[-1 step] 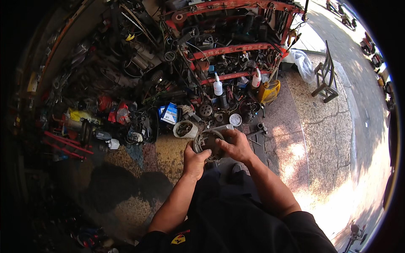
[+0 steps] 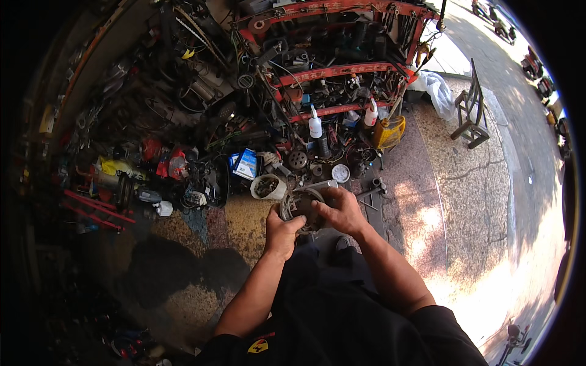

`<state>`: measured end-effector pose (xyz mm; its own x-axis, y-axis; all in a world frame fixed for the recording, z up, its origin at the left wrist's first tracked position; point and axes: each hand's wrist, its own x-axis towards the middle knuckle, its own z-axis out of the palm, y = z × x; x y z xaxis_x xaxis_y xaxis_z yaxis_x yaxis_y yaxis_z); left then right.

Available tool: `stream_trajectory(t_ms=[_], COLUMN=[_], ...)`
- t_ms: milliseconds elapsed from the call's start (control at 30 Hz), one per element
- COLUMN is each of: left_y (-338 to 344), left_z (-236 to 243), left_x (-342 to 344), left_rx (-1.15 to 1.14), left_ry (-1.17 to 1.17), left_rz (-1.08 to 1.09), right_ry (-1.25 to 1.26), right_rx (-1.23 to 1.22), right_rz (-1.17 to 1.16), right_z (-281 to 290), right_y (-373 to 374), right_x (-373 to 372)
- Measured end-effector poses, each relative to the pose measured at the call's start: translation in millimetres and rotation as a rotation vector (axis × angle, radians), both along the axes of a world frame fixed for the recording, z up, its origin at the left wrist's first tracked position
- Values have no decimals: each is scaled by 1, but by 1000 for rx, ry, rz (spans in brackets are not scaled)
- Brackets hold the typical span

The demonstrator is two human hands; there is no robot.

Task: The person walks through a cluttered workshop, picks up a battery and tests it with a charger, then moves to a workbench to handle small metal parts and wires. They inspect a cylindrical component and a small box, then walk upstairs to another room and examine a small white object.

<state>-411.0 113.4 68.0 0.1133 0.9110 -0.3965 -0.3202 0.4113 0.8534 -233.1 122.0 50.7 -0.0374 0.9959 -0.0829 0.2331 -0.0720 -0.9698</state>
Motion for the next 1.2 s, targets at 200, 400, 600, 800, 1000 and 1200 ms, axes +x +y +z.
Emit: stream_trajectory(t_ms=[200,400,600,800,1000,1200], left_y=[5,4,5,12,14,16], left_z=[-11,-20,-26,-21,-8,-8], left_x=[1,3,8,13,18,16], left_rx=[59,81,57,-30,-135,-172], left_ry=[143,190,173,41,-44,-27], left_rz=[-72,-56,-3,-8,3,-48], right_ry=[-13,-5,-176,-216,-48,36], right_rx=[-52,-50,110,342,207,268], right_rz=[-25,-43,-130,-279,-383,-330], right_z=[-6,-15,-18,-24,-36,-38], right_y=[-5,-10,-16,-21,-19,-18], right_x=[-3,-1,-5,-16,-23,-19])
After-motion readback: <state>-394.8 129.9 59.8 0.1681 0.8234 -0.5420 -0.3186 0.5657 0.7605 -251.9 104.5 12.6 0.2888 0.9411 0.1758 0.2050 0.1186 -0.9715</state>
